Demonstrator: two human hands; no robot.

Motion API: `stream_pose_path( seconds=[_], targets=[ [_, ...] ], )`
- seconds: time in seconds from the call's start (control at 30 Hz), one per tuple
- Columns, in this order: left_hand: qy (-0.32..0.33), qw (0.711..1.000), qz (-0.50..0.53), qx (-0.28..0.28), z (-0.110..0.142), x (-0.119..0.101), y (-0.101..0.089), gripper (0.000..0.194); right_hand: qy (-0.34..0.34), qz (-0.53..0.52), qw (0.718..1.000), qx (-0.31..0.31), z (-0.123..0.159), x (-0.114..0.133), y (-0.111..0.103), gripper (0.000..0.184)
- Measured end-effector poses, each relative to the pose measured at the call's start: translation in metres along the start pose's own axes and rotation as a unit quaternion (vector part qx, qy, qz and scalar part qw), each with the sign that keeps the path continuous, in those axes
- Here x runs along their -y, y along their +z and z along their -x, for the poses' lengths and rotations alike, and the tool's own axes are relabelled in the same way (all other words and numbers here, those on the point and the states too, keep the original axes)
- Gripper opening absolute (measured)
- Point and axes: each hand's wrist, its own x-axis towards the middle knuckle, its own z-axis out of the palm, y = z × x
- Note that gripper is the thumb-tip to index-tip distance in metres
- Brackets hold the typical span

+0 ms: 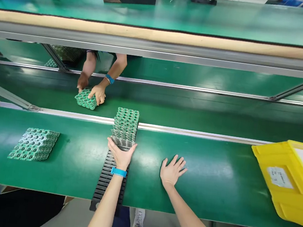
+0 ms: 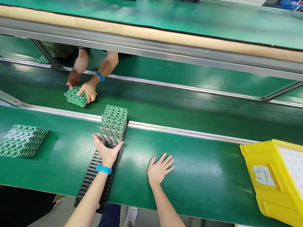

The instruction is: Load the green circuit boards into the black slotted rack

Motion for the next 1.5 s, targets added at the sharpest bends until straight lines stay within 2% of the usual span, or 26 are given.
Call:
stream_pose_path(
  seconds=[0.27, 0.57, 0.8, 0.9, 1.0, 1.1, 1.17, 1.23, 1.3, 1.4, 1.47, 1.5],
  targets=[
    [-0.003, 1.0, 0.002, -0.01, -0.008, 0.0, -0.001, 0.141, 0.0, -0.001, 1.0, -0.002, 0.001, 0.0, 0.001, 0.072],
    [-0.025, 0.999, -0.033, 0.002, -0.005, 0.003, 0.006, 0.14, -0.001, -0.001, 1.0, -0.002, 0.001, 0.001, -0.002, 0.071],
    [0.015, 0.999, -0.045, 0.012, -0.003, 0.001, 0.011, 0.131, -0.016, -0.02, 0.999, -0.034, 0.001, 0.001, -0.005, 0.078],
    [0.036, 0.998, -0.051, 0.015, 0.0, 0.0, 0.002, 0.129, -0.025, -0.033, 0.998, -0.039, 0.001, 0.001, -0.009, 0.081],
    [0.07, 0.995, -0.072, 0.012, -0.021, 0.015, -0.029, 0.12, -0.031, -0.05, 0.997, -0.053, 0.002, 0.001, -0.011, 0.084],
    [0.077, 0.986, -0.144, -0.026, -0.079, 0.054, -0.094, 0.108, -0.036, -0.06, 0.996, -0.059, 0.001, 0.0, -0.01, 0.083],
    [0.035, 0.974, -0.22, -0.039, -0.129, 0.088, -0.149, 0.108, -0.037, -0.058, 0.996, -0.055, 0.001, -0.001, -0.01, 0.08],
    [-0.029, 0.954, -0.298, -0.002, -0.179, 0.122, -0.198, 0.108, -0.036, -0.048, 0.997, -0.046, 0.001, -0.001, -0.01, 0.076],
    [-0.108, 0.923, -0.367, 0.039, -0.22, 0.151, -0.232, 0.12, -0.031, -0.035, 0.998, -0.039, 0.001, -0.001, -0.011, 0.073],
    [-0.167, 0.895, -0.396, 0.117, -0.253, 0.178, -0.256, 0.125, -0.026, -0.019, 0.999, -0.037, 0.0, -0.001, -0.011, 0.071],
    [-0.188, 0.886, -0.393, 0.157, -0.26, 0.189, -0.262, 0.129, -0.026, -0.013, 0.999, -0.04, 0.0, -0.001, -0.012, 0.071],
    [-0.192, 0.887, -0.39, 0.154, -0.26, 0.194, -0.264, 0.13, -0.026, -0.011, 0.999, -0.04, 0.0, -0.001, -0.012, 0.071]
  ],
)
